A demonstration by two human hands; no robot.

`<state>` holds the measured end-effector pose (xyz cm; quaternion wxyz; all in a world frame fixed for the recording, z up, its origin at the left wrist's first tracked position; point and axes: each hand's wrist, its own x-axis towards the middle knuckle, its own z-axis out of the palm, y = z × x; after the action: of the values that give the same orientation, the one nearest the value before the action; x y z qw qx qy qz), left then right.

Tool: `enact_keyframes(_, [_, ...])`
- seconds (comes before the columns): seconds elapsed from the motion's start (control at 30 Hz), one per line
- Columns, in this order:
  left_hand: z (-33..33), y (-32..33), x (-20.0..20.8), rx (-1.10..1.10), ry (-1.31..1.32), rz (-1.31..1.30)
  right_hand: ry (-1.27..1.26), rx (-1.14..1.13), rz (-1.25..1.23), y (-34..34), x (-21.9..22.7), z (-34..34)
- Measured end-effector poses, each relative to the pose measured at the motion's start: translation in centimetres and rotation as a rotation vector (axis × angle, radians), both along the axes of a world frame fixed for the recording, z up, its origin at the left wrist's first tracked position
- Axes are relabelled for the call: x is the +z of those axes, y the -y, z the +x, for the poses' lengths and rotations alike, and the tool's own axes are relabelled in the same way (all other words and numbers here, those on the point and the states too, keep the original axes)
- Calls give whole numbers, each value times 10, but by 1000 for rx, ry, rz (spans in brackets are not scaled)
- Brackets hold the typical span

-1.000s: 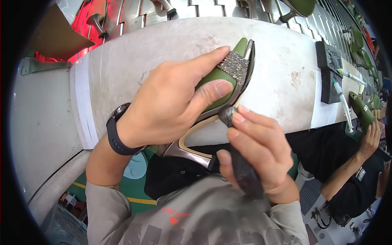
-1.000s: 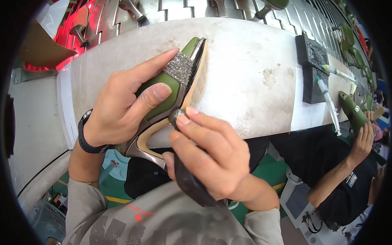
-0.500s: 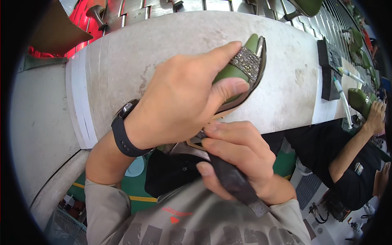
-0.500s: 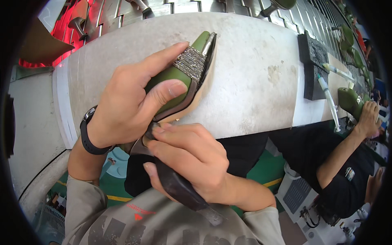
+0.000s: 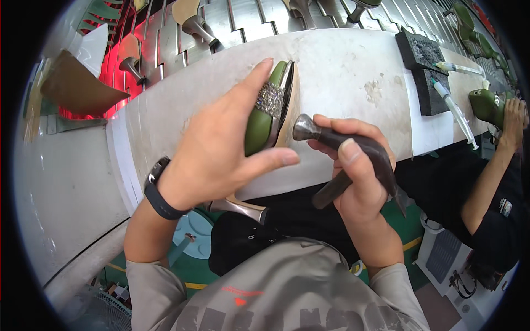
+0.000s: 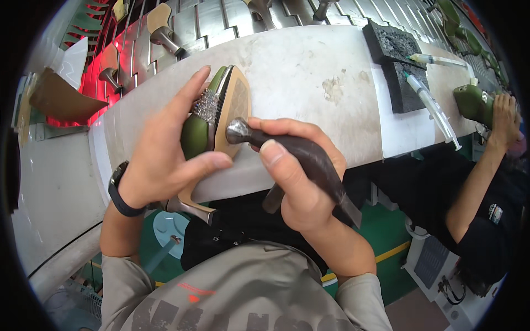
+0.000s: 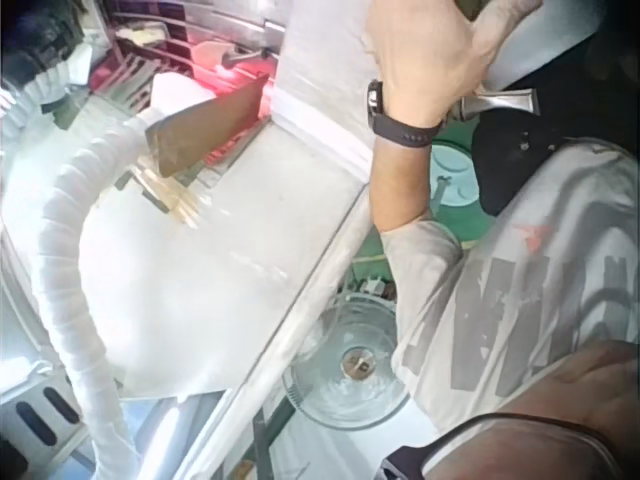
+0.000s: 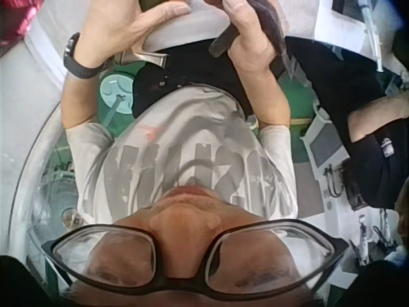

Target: The person attaches soles and heels to shoe uppers on lasts by aligning and pressing them by hand, then hammers around the edges of the soles with a hammer.

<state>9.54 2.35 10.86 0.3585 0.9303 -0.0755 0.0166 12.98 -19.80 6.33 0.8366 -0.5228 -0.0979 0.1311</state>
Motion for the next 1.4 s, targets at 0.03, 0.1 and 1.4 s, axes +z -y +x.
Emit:
enact_keyframes(0.03, [2, 5, -1, -5, -3, 6, -80, 11, 62, -2, -1, 4])
enact_keyframes(0.1, [4, 9, -6, 8, -5, 90, -168, 7, 106, -9, -6, 8])
enact_keyframes(1.4, [-5, -4, -8, 18, -22, 28, 794, 330, -489, -2, 38, 20])
